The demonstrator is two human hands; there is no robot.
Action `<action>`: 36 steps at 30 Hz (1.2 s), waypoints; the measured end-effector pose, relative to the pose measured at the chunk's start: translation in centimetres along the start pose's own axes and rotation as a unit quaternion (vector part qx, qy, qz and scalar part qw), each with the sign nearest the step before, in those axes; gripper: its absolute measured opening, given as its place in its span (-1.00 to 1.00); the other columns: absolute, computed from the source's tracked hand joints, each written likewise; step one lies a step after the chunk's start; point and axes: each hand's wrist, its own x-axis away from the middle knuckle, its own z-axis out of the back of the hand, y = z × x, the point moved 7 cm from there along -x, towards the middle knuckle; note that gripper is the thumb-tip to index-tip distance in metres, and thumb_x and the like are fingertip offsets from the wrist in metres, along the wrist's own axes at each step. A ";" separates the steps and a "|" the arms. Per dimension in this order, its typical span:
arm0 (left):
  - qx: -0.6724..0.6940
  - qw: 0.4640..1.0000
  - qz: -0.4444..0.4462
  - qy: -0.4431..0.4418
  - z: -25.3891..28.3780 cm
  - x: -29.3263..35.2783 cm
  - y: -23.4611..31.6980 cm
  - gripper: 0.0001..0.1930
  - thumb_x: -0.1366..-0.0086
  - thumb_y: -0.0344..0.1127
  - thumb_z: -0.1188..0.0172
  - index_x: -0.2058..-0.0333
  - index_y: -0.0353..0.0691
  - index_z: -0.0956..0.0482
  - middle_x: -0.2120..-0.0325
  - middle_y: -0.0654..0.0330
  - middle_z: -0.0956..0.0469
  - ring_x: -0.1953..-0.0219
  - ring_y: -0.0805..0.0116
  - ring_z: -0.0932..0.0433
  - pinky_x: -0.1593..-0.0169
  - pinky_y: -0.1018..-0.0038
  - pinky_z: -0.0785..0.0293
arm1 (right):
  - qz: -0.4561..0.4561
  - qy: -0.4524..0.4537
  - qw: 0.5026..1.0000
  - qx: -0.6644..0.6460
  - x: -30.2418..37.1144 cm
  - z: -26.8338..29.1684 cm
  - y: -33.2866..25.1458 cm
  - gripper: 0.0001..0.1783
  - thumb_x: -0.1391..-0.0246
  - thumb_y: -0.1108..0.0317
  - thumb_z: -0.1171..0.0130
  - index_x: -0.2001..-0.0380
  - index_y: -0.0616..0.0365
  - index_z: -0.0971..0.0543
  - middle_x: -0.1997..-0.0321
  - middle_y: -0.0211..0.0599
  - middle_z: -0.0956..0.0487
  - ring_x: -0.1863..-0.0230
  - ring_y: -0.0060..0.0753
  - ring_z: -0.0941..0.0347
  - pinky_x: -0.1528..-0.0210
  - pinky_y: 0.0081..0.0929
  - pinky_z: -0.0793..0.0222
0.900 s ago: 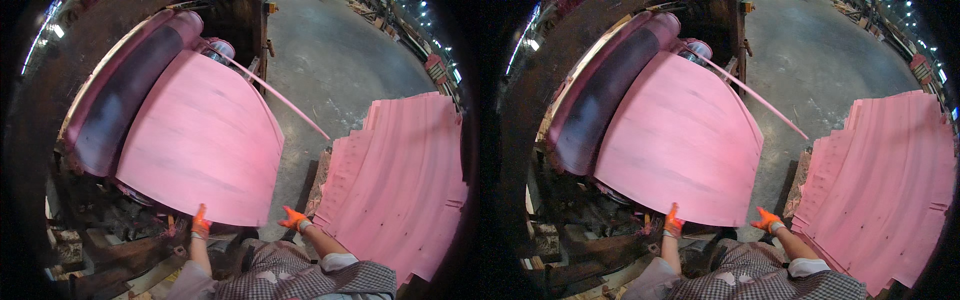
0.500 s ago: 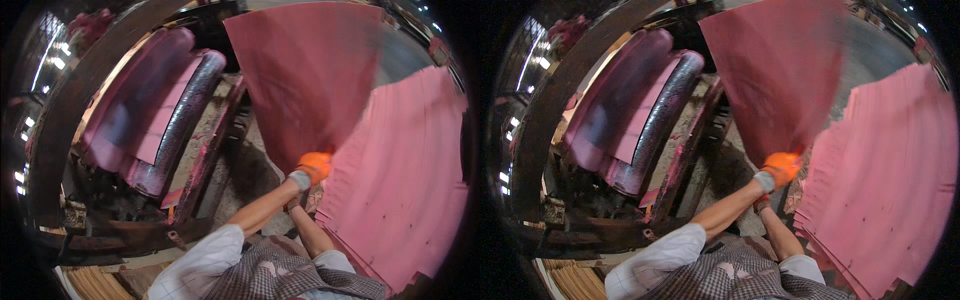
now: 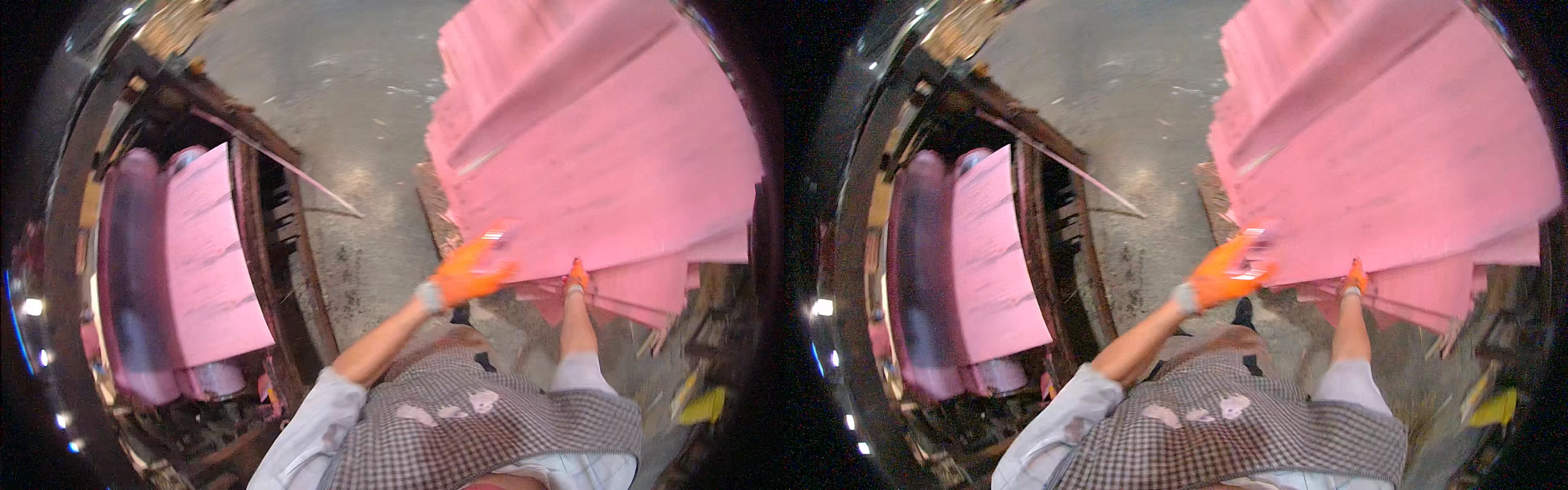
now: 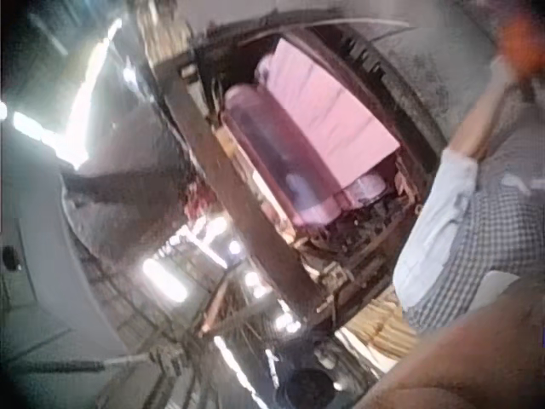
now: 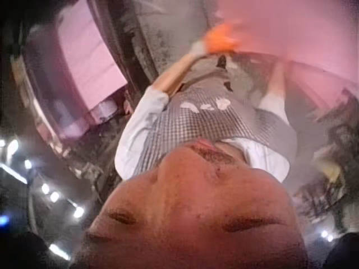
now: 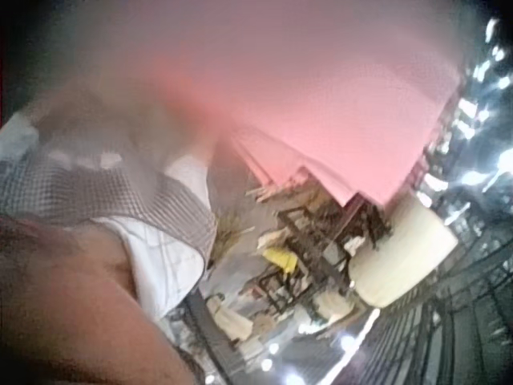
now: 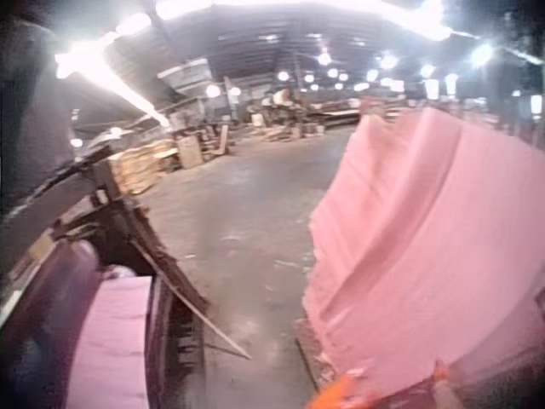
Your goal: The person takes pink wood veneers from a stack and feeds them one by one into a roller machine, occasionally using a small paddle to scrape pink residue from the rollers.
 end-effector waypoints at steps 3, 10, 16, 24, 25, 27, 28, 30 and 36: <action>0.020 0.982 0.085 0.170 7.9 9.1 -5.9 -0.30 -0.40 -0.26 -0.21 -0.40 -0.27 -0.11 -0.24 0.02 -0.38 -0.24 0.25 -0.39 -0.31 0.31 -0.29 | -0.007 -0.052 0.993 0.105 -0.4 -1.3 1.0 -0.40 -0.14 -0.12 -0.16 -0.02 0.12 -0.37 0.06 -0.20 -0.51 0.08 -0.05 -0.46 0.10 -0.23 -0.43; 0.149 0.691 0.042 0.706 24.0 42.4 -13.7 -0.33 -0.38 -0.51 -0.19 -0.39 -0.30 -0.12 -0.17 0.07 -0.35 -0.17 0.33 -0.37 -0.21 0.45 -0.37 | 0.209 -0.337 0.895 0.205 9.5 -18.6 -4.8 -0.54 -0.21 -0.08 -0.11 0.12 0.11 -0.54 0.24 -0.29 -0.63 0.24 -0.10 -0.55 0.26 -0.23 -0.51; 0.131 0.472 0.104 0.866 20.4 65.7 -21.9 -0.36 -0.43 -0.12 -0.19 -0.34 -0.27 -0.19 -0.12 0.17 -0.44 -0.18 0.37 -0.35 -0.31 0.37 -0.18 | 0.327 -0.408 0.837 0.161 28.1 -24.5 -20.1 -0.35 -0.17 -0.09 -0.03 -0.04 0.28 -0.56 -0.11 0.10 -0.60 -0.19 0.07 -0.48 -0.22 -0.18 -0.34; 0.243 0.381 0.089 0.888 26.4 75.5 -27.8 -0.11 -0.26 0.26 -0.23 -0.43 -0.01 -0.10 -0.43 0.16 -0.14 -0.45 0.17 -0.07 -0.42 0.20 0.11 | 0.471 -0.491 0.719 0.140 48.9 -24.3 -32.9 -0.36 -0.22 -0.03 -0.12 -0.20 0.21 -0.41 -0.07 -0.01 -0.58 -0.11 -0.16 -0.51 -0.17 -0.33 -0.39; 0.250 0.385 0.089 0.884 27.5 76.6 -28.4 -0.09 -0.23 0.31 -0.23 -0.42 0.04 -0.12 -0.43 0.17 -0.14 -0.44 0.17 -0.09 -0.41 0.21 0.10 | 0.471 -0.495 0.717 0.135 50.3 -25.0 -33.0 -0.41 -0.23 0.03 -0.14 -0.18 0.21 -0.43 -0.02 -0.02 -0.59 -0.07 -0.20 -0.52 -0.15 -0.36 -0.40; 0.287 0.405 0.057 0.866 28.2 77.1 -29.8 -0.14 -0.26 0.32 -0.20 -0.40 0.04 -0.17 -0.42 0.17 -0.15 -0.42 0.17 -0.11 -0.42 0.19 0.08 | 0.473 -0.484 0.714 0.177 51.9 -25.2 -32.2 -0.36 -0.20 -0.02 -0.17 -0.20 0.20 -0.42 -0.04 -0.01 -0.59 -0.08 -0.18 -0.52 -0.16 -0.35 -0.40; 0.303 0.419 0.040 0.855 28.8 77.1 -30.0 -0.17 -0.27 0.32 -0.18 -0.38 0.05 -0.20 -0.42 0.17 -0.15 -0.42 0.18 -0.13 -0.43 0.18 0.08 | 0.474 -0.479 0.714 0.192 52.7 -25.0 -32.0 -0.33 -0.19 -0.04 -0.18 -0.21 0.19 -0.41 -0.05 -0.01 -0.60 -0.09 -0.17 -0.52 -0.16 -0.34 -0.40; 0.395 0.472 -0.054 0.787 28.4 73.5 -30.3 -0.34 -0.29 0.32 -0.16 -0.13 -0.07 -0.48 0.00 0.26 -0.54 -0.13 0.30 -0.46 -0.23 0.31 -0.33 | 0.460 -0.489 0.711 0.207 53.6 -24.2 -30.5 -0.26 -0.15 -0.10 -0.20 -0.24 0.17 -0.39 -0.09 0.01 -0.59 -0.13 -0.12 -0.52 -0.19 -0.31 -0.40; 0.336 0.580 0.207 0.712 23.1 64.5 -26.4 -0.60 -0.38 -0.10 -0.16 -0.13 -0.09 -0.60 0.11 0.18 -0.69 0.42 0.46 -0.61 0.42 0.46 -0.53 | 0.512 -0.471 0.676 0.243 55.5 -22.1 -29.0 0.19 0.06 -0.37 -0.25 -0.47 0.11 -0.08 -0.51 0.01 -0.18 -0.49 0.01 -0.12 -0.45 -0.15 -0.09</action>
